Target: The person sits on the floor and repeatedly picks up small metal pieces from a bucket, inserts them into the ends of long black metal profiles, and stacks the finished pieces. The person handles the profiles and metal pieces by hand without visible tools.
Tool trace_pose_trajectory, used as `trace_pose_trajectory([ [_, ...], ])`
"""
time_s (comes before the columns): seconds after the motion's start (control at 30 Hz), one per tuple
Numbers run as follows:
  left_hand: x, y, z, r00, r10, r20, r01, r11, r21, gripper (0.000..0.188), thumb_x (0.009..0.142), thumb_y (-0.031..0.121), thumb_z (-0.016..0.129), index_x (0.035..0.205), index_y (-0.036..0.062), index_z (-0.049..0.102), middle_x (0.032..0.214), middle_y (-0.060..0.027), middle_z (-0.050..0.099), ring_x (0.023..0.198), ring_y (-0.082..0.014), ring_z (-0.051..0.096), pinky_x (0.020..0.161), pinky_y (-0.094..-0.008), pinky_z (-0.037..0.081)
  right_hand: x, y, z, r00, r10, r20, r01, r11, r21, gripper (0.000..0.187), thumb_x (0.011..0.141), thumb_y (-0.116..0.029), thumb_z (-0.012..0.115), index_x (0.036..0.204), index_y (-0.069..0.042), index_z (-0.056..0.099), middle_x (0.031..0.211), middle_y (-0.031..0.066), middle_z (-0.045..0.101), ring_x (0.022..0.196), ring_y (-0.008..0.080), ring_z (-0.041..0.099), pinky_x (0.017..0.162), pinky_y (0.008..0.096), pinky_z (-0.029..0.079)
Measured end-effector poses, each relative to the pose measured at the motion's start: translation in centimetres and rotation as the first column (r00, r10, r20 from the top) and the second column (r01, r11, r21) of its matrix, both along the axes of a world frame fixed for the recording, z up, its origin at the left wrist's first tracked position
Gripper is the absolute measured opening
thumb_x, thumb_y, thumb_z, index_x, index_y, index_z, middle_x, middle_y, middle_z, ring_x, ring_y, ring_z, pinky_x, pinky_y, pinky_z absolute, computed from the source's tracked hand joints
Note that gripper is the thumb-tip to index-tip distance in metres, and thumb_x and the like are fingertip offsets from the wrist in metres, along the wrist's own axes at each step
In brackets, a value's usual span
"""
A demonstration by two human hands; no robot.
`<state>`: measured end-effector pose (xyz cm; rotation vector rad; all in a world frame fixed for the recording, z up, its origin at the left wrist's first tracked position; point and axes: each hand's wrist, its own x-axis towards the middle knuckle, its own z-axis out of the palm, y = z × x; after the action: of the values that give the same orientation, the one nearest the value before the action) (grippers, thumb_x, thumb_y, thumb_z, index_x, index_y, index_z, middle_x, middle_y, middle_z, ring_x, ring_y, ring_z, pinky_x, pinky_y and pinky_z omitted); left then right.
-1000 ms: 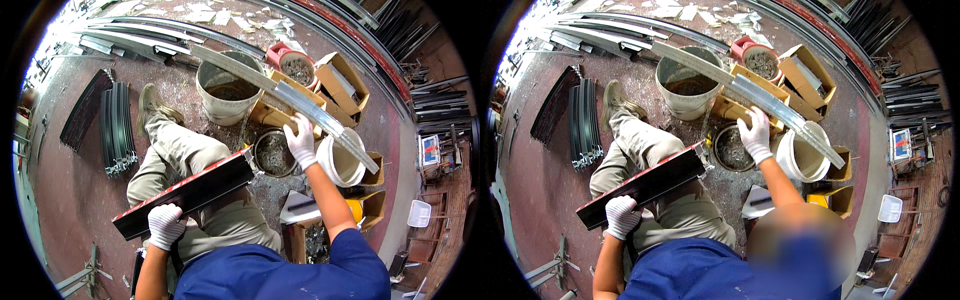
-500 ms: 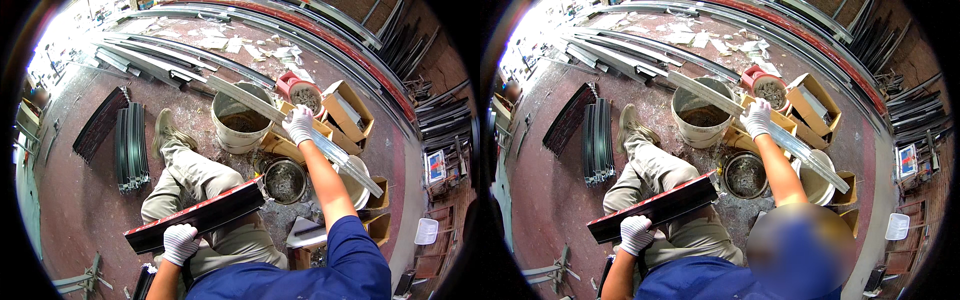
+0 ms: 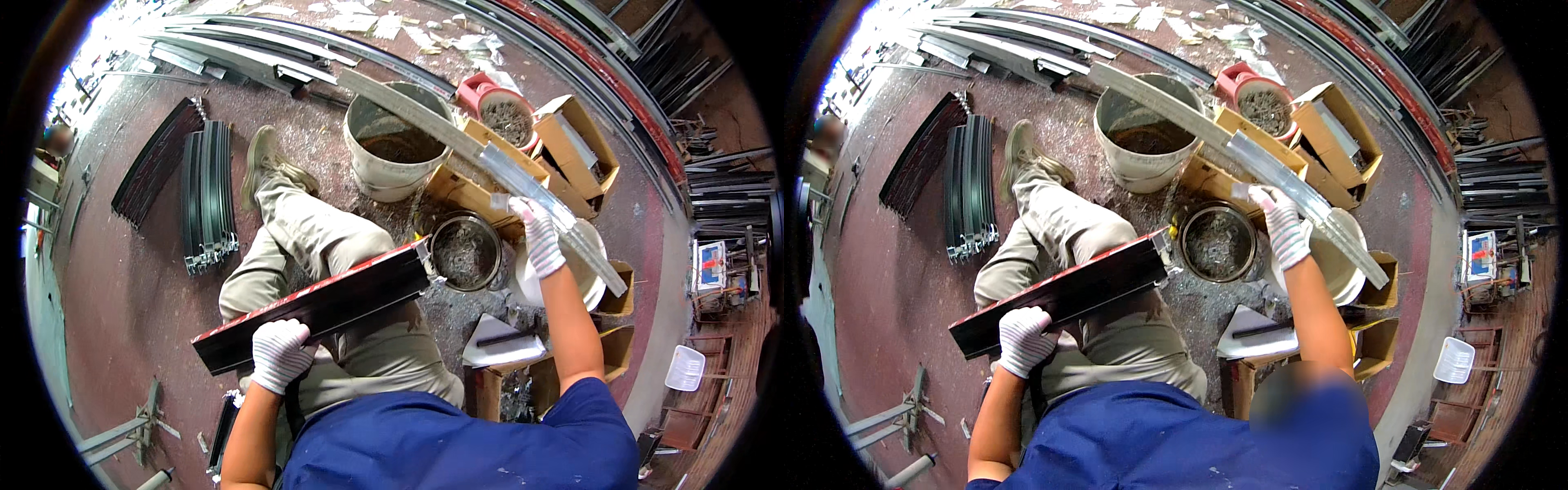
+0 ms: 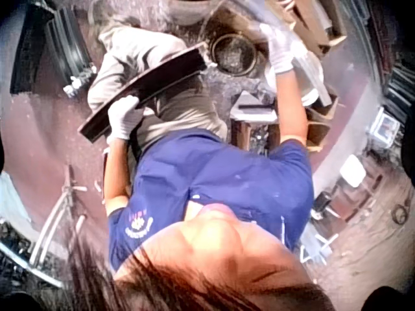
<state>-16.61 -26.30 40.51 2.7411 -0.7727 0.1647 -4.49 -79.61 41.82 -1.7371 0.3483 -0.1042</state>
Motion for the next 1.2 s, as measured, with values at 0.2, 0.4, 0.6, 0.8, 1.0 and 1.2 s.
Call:
trace_pose_trajectory([
  [0.2,0.0,-0.1,0.3,1.000,0.011,0.013,-0.011,1.000,-0.026,0.033,0.065,0.029,0.085,0.064,0.0135,0.056,0.063,-0.0100,0.054,0.060,-0.0327,0.060,0.055,-0.0459,0.046,-4.9,8.5,-0.7,0.965,0.260,-0.034,-0.234,0.914,0.332,0.040,0.096,-0.032,0.073,0.117,0.001,0.075,0.107,0.0034,0.074,0.102,0.0117,0.064,0.097,0.0306,0.049],
  [0.4,-0.1,0.0,0.1,1.000,-0.007,-0.005,0.007,1.000,-0.014,0.033,0.070,0.033,0.085,0.067,0.0134,0.058,0.065,-0.0097,0.056,0.062,-0.0323,0.061,0.056,-0.0462,0.046,-4.3,10.8,-0.7,0.938,0.333,-0.095,-0.296,0.913,0.279,0.043,0.094,-0.029,0.077,0.123,0.002,0.072,0.110,0.0008,0.072,0.102,0.0092,0.063,0.095,0.0287,0.049],
  [0.6,-0.1,-0.1,0.0,1.000,0.009,0.009,-0.009,1.000,-0.007,0.031,0.068,0.028,0.084,0.064,0.0140,0.057,0.064,-0.0100,0.056,0.060,-0.0322,0.061,0.055,-0.0455,0.047,-3.7,10.0,-1.2,0.894,0.425,-0.142,-0.394,0.896,0.206,0.045,0.092,-0.031,0.079,0.122,0.002,0.072,0.108,0.0011,0.074,0.100,0.0106,0.065,0.093,0.0291,0.051],
  [0.8,-0.1,-0.1,0.1,1.000,0.004,0.017,-0.004,1.000,-0.023,0.032,0.068,0.029,0.084,0.064,0.0142,0.056,0.063,-0.0098,0.055,0.060,-0.0324,0.061,0.055,-0.0457,0.047,-2.0,10.3,0.6,0.831,0.522,-0.192,-0.526,0.850,0.036,0.040,0.094,-0.030,0.077,0.118,0.002,0.075,0.105,0.0041,0.077,0.097,0.0110,0.066,0.090,0.0294,0.052],
  [1.0,-0.2,0.2,-0.4,1.000,0.000,0.016,0.000,1.000,0.004,0.033,0.072,0.033,0.084,0.067,0.0140,0.058,0.065,-0.0096,0.056,0.061,-0.0320,0.061,0.056,-0.0457,0.047,-1.7,10.3,-0.1,0.836,0.528,-0.151,-0.522,0.849,0.077,0.042,0.096,-0.031,0.073,0.120,0.003,0.075,0.105,0.0062,0.077,0.099,0.0139,0.068,0.093,0.0314,0.052],
  [1.2,-0.1,0.1,-0.6,1.000,0.008,0.008,-0.008,1.000,0.014,0.034,0.070,0.032,0.086,0.066,0.0137,0.057,0.065,-0.0101,0.056,0.061,-0.0328,0.061,0.056,-0.0460,0.046,-3.1,11.1,-1.3,0.860,0.499,-0.106,-0.504,0.863,-0.032,0.044,0.098,-0.036,0.073,0.120,0.002,0.074,0.114,0.0086,0.074,0.108,0.0169,0.067,0.099,0.0332,0.051],
])
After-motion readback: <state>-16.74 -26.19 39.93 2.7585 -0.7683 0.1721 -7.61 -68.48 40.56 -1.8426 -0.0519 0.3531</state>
